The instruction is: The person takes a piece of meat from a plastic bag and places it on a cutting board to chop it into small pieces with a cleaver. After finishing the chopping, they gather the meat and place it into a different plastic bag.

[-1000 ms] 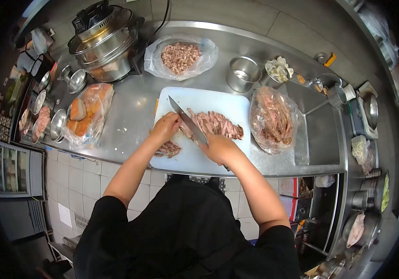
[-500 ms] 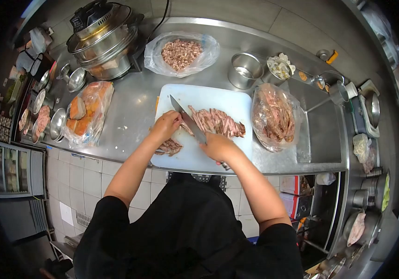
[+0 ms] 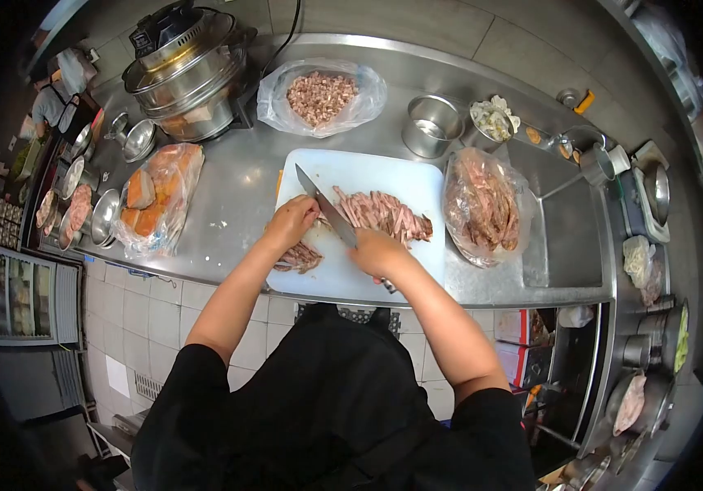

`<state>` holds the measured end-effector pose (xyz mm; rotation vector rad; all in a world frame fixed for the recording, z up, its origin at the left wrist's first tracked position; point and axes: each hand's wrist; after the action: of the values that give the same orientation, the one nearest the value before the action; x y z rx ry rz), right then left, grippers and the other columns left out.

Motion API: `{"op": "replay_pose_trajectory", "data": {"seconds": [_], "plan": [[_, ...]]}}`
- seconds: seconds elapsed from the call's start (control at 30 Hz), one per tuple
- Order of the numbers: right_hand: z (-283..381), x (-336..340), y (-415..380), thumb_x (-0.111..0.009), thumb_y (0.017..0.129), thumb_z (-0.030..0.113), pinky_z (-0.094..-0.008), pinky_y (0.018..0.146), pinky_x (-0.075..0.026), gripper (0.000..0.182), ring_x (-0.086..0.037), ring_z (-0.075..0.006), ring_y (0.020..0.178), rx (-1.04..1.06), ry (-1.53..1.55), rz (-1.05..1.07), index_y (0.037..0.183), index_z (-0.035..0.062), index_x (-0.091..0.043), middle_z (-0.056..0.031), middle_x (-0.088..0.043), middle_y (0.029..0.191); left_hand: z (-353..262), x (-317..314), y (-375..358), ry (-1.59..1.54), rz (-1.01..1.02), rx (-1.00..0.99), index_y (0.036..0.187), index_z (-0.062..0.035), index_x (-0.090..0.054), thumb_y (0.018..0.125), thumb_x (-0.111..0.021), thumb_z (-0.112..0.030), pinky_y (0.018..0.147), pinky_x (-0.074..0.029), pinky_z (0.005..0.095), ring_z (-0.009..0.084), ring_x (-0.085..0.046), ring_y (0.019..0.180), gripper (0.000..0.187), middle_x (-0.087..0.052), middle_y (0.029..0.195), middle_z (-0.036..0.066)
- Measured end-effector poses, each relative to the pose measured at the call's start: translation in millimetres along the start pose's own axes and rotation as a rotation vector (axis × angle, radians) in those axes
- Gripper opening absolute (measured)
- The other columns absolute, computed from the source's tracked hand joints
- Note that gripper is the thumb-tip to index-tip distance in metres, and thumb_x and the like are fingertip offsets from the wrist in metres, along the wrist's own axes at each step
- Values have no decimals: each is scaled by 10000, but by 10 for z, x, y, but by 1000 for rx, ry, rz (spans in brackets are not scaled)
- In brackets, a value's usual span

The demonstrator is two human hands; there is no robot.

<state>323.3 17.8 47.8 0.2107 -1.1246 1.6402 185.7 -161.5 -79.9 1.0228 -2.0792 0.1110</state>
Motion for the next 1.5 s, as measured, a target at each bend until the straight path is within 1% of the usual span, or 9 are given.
{"op": "replay_pose_trajectory", "data": {"seconds": [0.33,0.4,0.73,0.9,1.0,1.07,1.17,1.27,1.5], "plan": [[-18,-159,256,-587,948,299,-385,478,-511,368,-626,-253,466,9,-33,-100,1108,-30,-554,-154,-652,679,-18,27,12,50,-7,-3,947,-25,-629,901,-611,-129,788,-501,429,368,-629,902,115,-647,942,154],[23,-75,60,-566,952,277,-386,537,-538,326,-649,-274,503,13,-13,-119,1049,-35,-564,-163,-665,701,-18,25,16,44,-22,0,935,-21,-626,901,-614,-133,787,-499,434,374,-628,903,117,-648,938,158],[-63,-98,80,-580,942,265,-398,568,-546,365,-661,-266,513,1,-8,-2,1098,-64,-571,-180,-685,757,-31,-51,19,79,-69,-26,875,-20,-603,853,-611,-64,773,-491,470,391,-614,864,50,-629,873,176],[-110,-342,334,-588,931,276,-433,638,-551,379,-670,-288,548,19,61,-175,1113,-56,-570,-211,-688,776,-36,-38,25,63,-62,-60,881,-27,-610,859,-609,-77,773,-493,470,385,-620,865,55,-636,875,169],[-61,-205,313,-581,936,291,-430,636,-545,381,-666,-283,546,-8,141,-128,1126,-40,-570,-214,-685,761,-90,116,50,57,62,25,971,-46,-653,850,-623,-88,793,-504,448,373,-638,917,131,-669,962,167],[-182,-210,382,-577,940,298,-428,627,-541,385,-661,-281,537,7,98,-148,1136,-33,-567,-207,-681,744,-36,297,23,-156,158,233,1100,-45,-670,842,-634,-72,855,-518,397,319,-659,990,262,-691,1076,128],[-176,-160,175,-568,948,310,-421,613,-537,390,-653,-276,525,21,44,-163,1154,-22,-561,-191,-675,716,29,665,-146,-87,213,120,1196,-82,-669,826,-630,-53,944,-502,386,291,-639,1083,373,-681,1172,106],[-216,-249,119,-563,953,312,-415,609,-537,399,-646,-271,514,47,-20,-126,1181,-15,-555,-177,-674,707,3,756,-323,-16,393,43,1167,-93,-682,811,-632,-52,1017,-461,386,289,-593,1164,362,-659,1220,102],[-455,-313,65,-574,950,299,-402,573,-532,409,-634,-251,490,18,107,-108,1217,-12,-571,-180,-674,724,-249,671,-340,165,424,67,1119,-109,-708,778,-652,-143,1009,-434,397,277,-571,1168,347,-667,1161,74]]}}
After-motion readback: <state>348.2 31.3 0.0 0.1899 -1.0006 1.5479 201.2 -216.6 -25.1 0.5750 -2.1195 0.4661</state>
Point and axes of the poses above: each hand's wrist, its own y-axis towards the middle knuckle, its own x-axis out of the back of the hand, z = x × y
